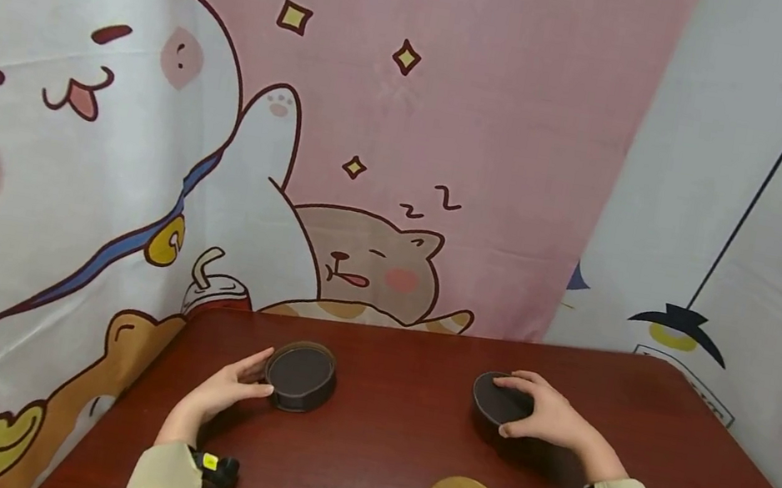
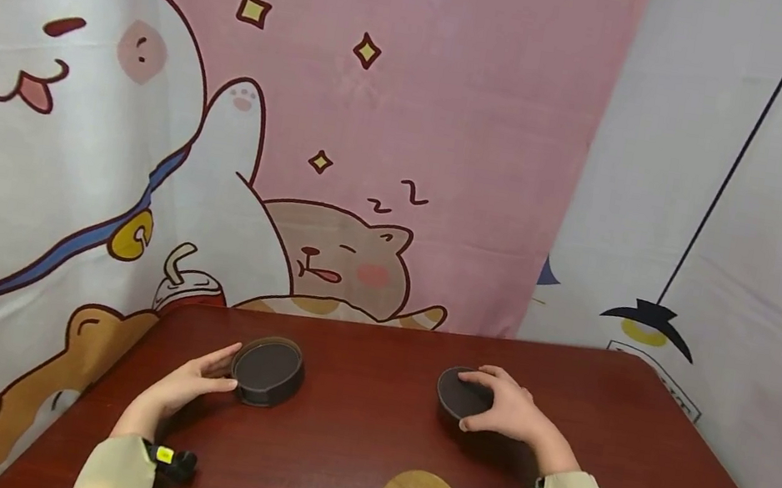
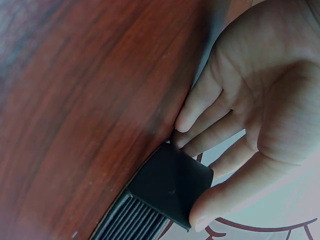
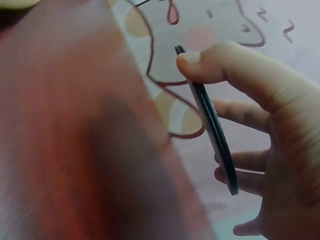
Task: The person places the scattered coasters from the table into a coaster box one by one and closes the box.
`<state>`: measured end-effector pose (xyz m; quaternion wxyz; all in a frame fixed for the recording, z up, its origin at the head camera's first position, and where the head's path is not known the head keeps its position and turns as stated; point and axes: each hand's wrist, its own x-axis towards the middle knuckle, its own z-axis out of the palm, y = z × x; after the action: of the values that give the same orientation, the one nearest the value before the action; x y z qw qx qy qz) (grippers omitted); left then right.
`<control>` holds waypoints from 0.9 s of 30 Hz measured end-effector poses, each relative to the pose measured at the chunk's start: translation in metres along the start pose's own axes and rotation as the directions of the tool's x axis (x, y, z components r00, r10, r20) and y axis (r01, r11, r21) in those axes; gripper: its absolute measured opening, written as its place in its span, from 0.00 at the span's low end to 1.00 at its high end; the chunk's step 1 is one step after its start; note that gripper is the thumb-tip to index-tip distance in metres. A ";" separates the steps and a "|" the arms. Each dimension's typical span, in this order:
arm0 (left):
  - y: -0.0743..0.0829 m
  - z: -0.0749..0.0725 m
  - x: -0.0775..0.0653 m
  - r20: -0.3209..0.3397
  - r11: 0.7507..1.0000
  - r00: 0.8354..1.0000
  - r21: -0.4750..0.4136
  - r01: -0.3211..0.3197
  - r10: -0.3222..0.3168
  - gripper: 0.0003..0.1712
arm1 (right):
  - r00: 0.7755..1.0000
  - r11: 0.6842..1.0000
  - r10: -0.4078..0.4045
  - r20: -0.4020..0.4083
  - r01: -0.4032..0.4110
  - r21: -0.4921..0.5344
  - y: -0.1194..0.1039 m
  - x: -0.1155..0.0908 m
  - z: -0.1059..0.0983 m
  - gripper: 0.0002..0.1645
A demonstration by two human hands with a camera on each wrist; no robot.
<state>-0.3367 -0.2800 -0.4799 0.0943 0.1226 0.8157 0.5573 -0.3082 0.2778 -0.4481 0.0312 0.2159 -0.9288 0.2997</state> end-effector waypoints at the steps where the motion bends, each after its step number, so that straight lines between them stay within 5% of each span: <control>1: 0.000 0.000 -0.001 -0.003 1.000 1.000 0.001 0.003 -0.003 0.47 | 1.000 1.000 -0.009 -0.007 0.009 0.015 -0.003 0.002 -0.003 0.43; 18: -0.003 0.002 -0.001 0.000 1.000 1.000 0.008 0.004 -0.004 0.47 | 0.997 0.998 -0.065 -0.034 0.066 0.023 -0.040 0.019 -0.047 0.41; 27: -0.002 0.000 -0.001 0.000 1.000 1.000 0.000 -0.006 0.006 0.47 | 0.995 0.995 -0.096 -0.028 0.096 0.027 -0.049 0.026 -0.048 0.41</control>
<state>-0.3362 -0.2806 -0.4821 0.0927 0.1250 0.8154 0.5575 -0.3147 0.2591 -0.3775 0.0548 0.2567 -0.9124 0.3140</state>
